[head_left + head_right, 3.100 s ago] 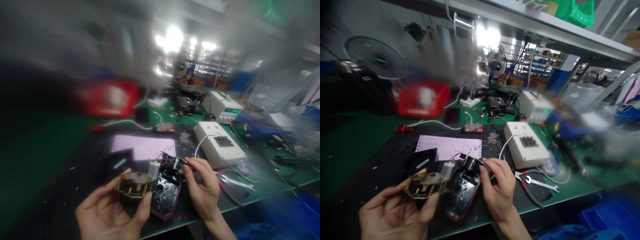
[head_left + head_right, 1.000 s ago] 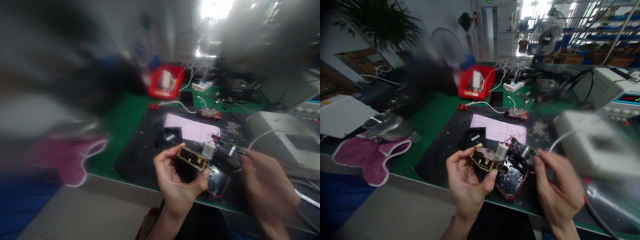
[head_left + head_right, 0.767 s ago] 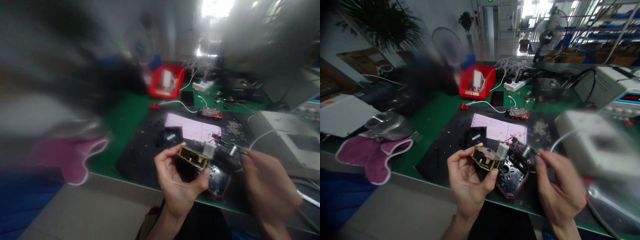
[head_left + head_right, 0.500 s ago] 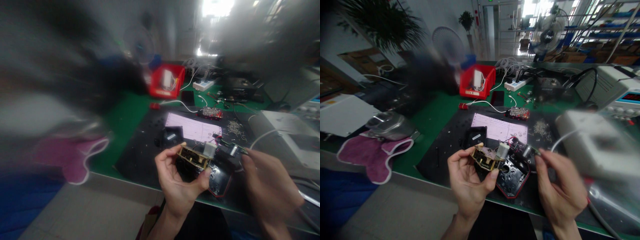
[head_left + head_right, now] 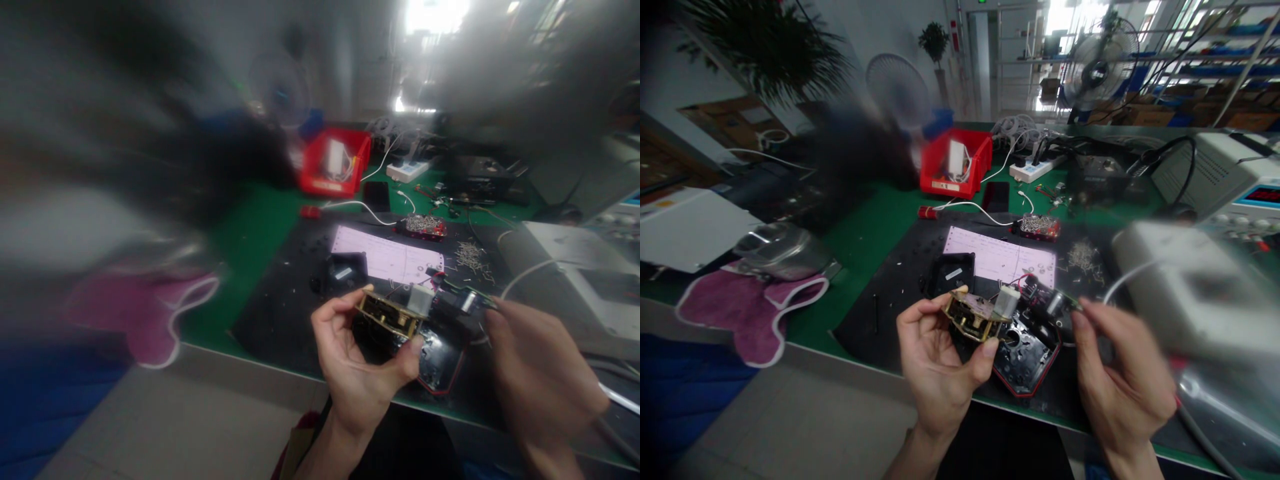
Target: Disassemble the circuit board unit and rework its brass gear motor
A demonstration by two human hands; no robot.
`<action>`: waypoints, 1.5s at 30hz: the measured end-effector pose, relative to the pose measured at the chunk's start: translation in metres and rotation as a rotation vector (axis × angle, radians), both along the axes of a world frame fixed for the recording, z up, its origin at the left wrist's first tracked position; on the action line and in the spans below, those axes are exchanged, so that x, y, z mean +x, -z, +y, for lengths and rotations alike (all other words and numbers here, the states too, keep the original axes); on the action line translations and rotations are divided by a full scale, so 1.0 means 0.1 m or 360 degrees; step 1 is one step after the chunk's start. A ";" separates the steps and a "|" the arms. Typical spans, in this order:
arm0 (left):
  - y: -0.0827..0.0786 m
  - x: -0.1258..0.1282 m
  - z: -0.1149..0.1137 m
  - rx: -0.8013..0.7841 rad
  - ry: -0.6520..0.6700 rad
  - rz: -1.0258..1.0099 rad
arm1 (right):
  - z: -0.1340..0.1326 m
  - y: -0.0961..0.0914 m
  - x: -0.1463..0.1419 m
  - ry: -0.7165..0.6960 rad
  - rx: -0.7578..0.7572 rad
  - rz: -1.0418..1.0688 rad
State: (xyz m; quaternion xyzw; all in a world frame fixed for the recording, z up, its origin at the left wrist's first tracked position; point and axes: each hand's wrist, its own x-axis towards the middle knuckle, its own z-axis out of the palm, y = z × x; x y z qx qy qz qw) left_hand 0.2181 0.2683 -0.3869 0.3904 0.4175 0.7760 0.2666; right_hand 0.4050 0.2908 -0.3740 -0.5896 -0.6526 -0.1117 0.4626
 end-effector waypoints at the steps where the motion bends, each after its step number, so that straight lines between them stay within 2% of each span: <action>1: 0.00 0.00 0.00 0.0001 0.0001 -0.0003 | 0.00 0.00 0.00 0.0005 -0.0004 -0.0006; 9: 0.00 0.00 -0.01 -0.0011 -0.0013 0.0011 | -0.01 0.05 0.02 0.0039 0.0020 -0.0028; 45: 0.01 -0.01 -0.01 -0.0032 -0.0004 0.0037 | -0.02 0.00 0.02 0.0000 -0.0014 -0.0003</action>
